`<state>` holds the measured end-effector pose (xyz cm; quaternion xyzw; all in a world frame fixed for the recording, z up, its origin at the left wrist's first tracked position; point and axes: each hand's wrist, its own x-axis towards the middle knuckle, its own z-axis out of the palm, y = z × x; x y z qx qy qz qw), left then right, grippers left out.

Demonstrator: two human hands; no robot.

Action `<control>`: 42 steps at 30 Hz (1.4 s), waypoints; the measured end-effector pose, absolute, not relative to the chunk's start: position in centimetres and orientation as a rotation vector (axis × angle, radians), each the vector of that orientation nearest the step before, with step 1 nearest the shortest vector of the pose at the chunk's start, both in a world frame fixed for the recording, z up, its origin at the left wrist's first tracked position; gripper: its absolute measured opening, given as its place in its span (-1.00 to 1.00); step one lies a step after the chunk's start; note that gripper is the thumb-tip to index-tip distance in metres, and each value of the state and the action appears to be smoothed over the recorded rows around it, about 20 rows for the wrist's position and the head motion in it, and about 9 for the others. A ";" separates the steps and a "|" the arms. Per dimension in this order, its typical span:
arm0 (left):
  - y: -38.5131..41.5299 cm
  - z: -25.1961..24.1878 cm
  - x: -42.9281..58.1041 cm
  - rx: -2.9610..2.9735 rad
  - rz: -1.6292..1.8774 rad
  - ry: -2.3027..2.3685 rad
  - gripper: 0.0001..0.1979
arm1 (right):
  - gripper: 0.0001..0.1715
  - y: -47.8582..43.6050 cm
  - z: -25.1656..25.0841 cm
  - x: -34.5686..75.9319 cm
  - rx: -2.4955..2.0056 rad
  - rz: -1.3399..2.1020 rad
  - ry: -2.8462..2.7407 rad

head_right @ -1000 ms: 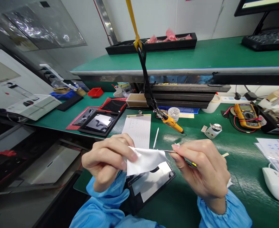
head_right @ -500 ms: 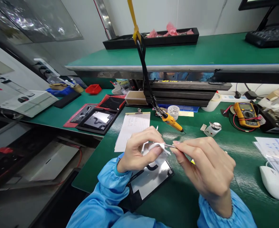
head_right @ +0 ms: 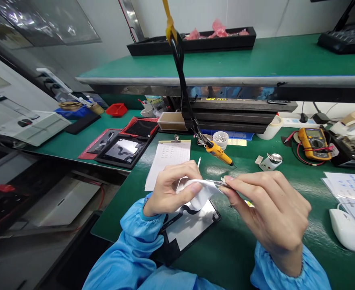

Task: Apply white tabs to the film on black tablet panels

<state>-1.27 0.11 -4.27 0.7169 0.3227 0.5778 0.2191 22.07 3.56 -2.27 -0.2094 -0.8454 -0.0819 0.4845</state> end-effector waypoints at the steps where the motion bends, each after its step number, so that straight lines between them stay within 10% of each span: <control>1: 0.1 -4.2 -1.3 1.988 1.592 0.906 -0.69 | -0.76 3.5 -2.2 22.1 -0.519 -0.196 -2.062; 34: -0.1 -3.9 -1.9 2.056 1.651 0.888 -0.71 | -0.65 3.1 -3.0 20.6 -0.601 0.933 -1.736; 42: 0.2 -4.2 -1.5 2.000 1.730 0.859 -0.66 | -0.64 3.1 -2.9 20.3 -0.562 0.737 -1.812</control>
